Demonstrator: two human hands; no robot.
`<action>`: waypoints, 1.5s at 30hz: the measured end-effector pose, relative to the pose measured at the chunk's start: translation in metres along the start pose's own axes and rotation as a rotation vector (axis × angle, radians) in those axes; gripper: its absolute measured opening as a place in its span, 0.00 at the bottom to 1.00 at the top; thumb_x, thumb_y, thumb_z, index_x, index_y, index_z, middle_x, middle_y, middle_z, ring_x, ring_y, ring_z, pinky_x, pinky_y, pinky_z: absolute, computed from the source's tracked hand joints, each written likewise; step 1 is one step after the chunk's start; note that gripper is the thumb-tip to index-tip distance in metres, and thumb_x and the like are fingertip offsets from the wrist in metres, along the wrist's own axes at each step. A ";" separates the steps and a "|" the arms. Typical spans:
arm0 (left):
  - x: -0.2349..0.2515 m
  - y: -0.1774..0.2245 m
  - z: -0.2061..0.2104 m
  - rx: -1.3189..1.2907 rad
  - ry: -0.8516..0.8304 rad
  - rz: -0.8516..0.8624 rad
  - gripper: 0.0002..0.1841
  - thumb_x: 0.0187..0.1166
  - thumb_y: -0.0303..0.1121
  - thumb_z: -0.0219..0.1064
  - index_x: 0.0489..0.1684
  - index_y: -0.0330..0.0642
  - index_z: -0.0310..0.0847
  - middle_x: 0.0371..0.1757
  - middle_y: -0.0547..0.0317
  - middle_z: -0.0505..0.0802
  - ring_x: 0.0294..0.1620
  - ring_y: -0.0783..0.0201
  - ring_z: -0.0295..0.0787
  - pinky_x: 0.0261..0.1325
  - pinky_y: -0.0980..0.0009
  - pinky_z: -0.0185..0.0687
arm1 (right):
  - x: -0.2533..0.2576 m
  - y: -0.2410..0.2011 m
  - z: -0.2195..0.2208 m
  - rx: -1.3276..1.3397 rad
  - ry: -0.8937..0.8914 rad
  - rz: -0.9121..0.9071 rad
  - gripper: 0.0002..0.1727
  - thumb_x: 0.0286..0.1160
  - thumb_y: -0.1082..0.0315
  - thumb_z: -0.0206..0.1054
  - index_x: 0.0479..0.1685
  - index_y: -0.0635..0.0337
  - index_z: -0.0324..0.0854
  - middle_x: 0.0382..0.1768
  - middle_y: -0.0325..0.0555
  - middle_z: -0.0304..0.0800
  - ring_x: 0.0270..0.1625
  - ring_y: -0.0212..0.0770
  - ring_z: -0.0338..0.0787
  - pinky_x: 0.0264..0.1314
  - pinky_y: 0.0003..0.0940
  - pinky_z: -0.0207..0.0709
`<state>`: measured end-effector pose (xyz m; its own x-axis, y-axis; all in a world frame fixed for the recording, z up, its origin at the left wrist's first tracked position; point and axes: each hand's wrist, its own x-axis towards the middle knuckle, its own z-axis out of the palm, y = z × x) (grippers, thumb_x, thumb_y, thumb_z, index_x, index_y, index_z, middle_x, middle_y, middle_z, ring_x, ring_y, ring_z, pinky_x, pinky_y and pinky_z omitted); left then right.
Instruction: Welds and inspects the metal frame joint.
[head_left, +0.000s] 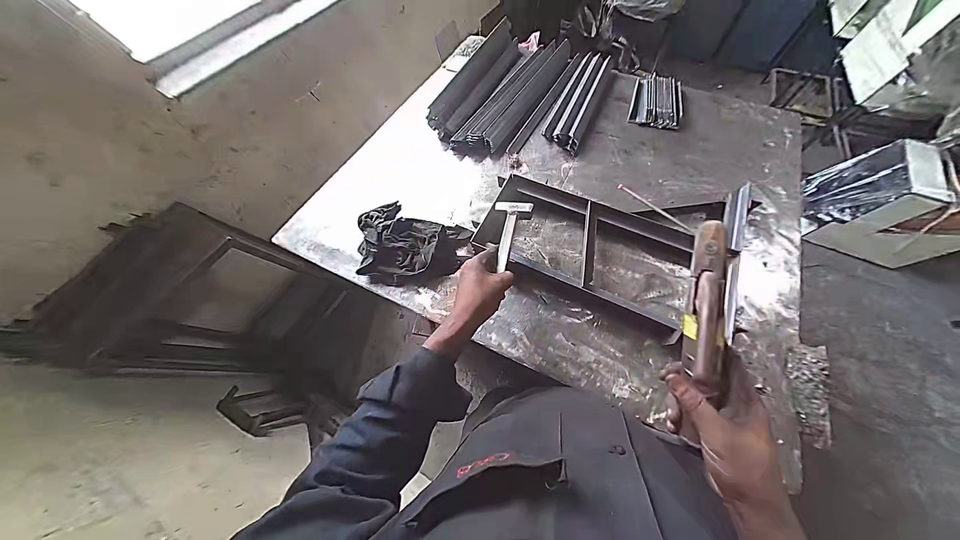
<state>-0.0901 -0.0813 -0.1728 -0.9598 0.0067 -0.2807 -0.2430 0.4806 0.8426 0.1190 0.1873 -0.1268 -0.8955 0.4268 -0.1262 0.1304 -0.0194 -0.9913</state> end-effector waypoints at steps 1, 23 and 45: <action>0.006 0.000 0.002 0.006 -0.001 0.005 0.29 0.70 0.27 0.72 0.76 0.47 0.81 0.34 0.51 0.93 0.21 0.62 0.85 0.29 0.59 0.85 | 0.010 -0.005 0.007 -0.021 -0.003 -0.037 0.50 0.68 0.53 0.75 0.90 0.59 0.53 0.41 0.45 0.89 0.21 0.37 0.87 0.15 0.31 0.83; 0.055 0.039 0.042 0.469 0.009 -0.072 0.24 0.85 0.42 0.60 0.77 0.42 0.74 0.51 0.39 0.93 0.57 0.37 0.91 0.56 0.36 0.83 | 0.139 -0.043 0.050 -0.223 -0.397 -0.314 0.41 0.75 0.69 0.72 0.88 0.69 0.58 0.58 0.44 0.91 0.33 0.29 0.91 0.30 0.23 0.88; 0.062 0.067 0.066 0.637 -0.010 -0.231 0.30 0.89 0.43 0.50 0.88 0.40 0.62 0.52 0.40 0.94 0.55 0.39 0.93 0.52 0.40 0.86 | 0.186 0.004 0.078 -0.545 -0.458 -0.412 0.33 0.84 0.61 0.64 0.88 0.56 0.66 0.55 0.43 0.93 0.30 0.26 0.88 0.32 0.25 0.86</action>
<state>-0.1569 0.0093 -0.1642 -0.8911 -0.1517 -0.4277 -0.3087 0.8935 0.3263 -0.0801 0.1960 -0.1570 -0.9862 -0.1098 0.1239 -0.1641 0.5501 -0.8188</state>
